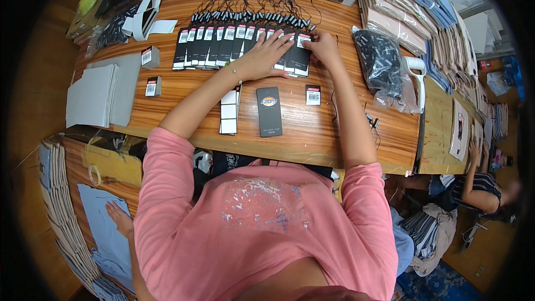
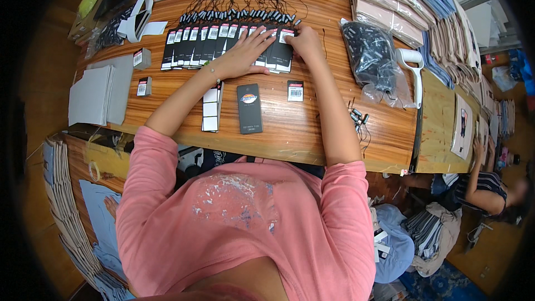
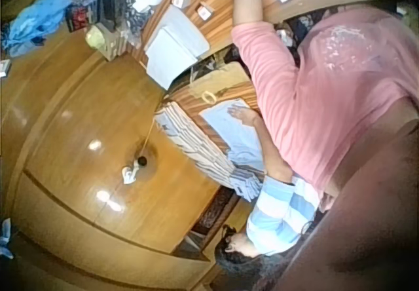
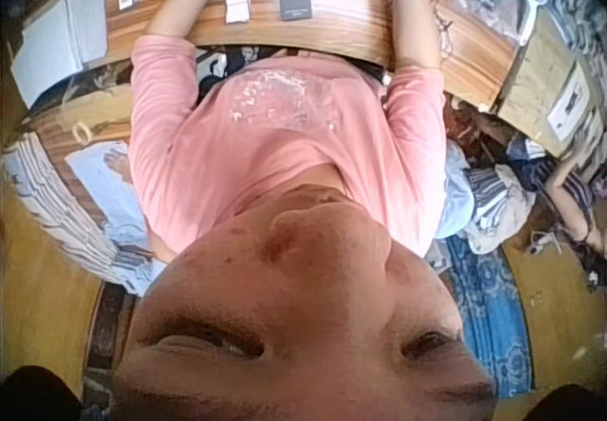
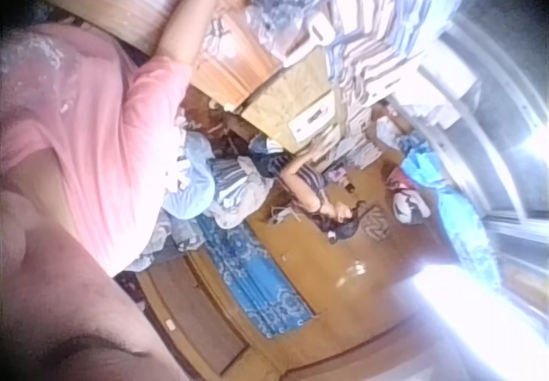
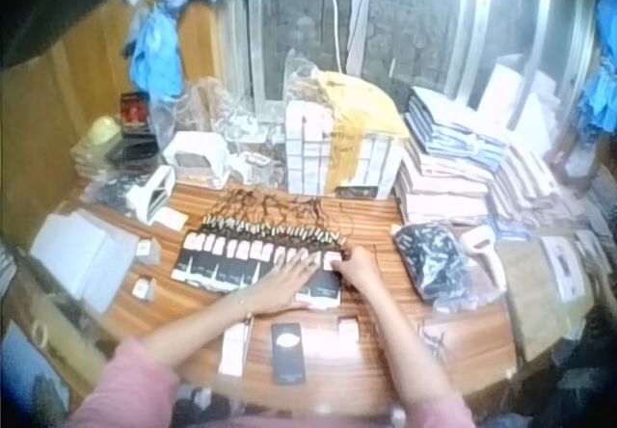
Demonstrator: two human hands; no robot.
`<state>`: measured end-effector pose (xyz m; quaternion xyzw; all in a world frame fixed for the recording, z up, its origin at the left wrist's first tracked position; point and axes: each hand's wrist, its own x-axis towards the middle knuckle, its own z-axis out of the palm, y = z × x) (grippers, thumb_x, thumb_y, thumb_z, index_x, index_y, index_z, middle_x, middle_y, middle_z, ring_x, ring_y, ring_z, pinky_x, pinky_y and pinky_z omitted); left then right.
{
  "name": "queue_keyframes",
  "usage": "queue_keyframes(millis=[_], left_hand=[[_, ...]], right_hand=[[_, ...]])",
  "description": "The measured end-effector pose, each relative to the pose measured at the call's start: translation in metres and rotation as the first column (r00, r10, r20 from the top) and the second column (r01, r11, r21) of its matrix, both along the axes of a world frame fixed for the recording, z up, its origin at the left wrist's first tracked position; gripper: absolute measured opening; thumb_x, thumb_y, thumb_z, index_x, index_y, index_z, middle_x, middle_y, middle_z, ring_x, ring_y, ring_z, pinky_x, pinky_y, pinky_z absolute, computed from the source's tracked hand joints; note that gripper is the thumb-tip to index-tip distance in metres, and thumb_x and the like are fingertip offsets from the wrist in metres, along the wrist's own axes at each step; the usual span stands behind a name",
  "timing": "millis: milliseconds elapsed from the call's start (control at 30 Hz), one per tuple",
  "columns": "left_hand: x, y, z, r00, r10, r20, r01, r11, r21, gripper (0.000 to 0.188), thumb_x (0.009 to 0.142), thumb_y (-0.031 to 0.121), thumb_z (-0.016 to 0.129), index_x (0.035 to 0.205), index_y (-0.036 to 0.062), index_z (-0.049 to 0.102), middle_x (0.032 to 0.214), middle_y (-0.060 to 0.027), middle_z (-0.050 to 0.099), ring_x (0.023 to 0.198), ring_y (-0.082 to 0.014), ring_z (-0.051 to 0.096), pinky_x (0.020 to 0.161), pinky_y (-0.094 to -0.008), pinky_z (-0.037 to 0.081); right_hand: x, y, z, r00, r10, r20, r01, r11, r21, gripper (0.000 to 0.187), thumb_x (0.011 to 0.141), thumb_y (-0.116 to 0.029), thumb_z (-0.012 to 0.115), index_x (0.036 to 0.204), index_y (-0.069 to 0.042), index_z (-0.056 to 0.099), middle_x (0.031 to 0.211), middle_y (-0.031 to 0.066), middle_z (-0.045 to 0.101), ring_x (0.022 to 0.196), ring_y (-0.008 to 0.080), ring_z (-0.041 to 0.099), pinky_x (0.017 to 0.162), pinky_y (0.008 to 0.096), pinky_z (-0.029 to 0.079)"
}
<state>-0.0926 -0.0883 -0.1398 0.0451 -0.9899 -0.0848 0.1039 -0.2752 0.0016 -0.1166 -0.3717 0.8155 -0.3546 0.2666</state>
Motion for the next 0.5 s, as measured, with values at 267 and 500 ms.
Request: queue_keyframes(millis=[267,500], left_hand=[[0.014,-0.004,0.035,0.991,0.13,-0.028,-0.129,0.991,0.015,0.075,0.079,0.057,0.05,0.136,0.0129,0.028,0.142,-0.0138,0.021,0.134,-0.0317,0.011,0.107,-0.0509,0.009],[0.058,-0.034,0.032,0.934,0.349,-0.072,-0.34,0.933,0.114,0.064,0.081,0.05,0.053,0.134,0.0171,0.035,0.141,-0.0126,0.024,0.133,-0.033,0.015,0.106,-0.0497,0.013]], right_hand=[[-0.01,-0.001,-0.016,0.985,0.069,-0.158,-0.077,0.996,-0.048,0.051,0.069,-0.023,0.068,0.112,0.003,0.054,0.08,0.0166,0.065,0.056,0.0197,0.062,0.048,0.0311,0.049],[-0.003,0.005,-0.005,1.0,-0.009,0.015,0.009,1.0,0.006,0.057,0.073,-0.028,0.066,0.117,0.005,0.049,0.076,0.016,0.064,0.054,0.0209,0.061,0.05,0.0308,0.048]])
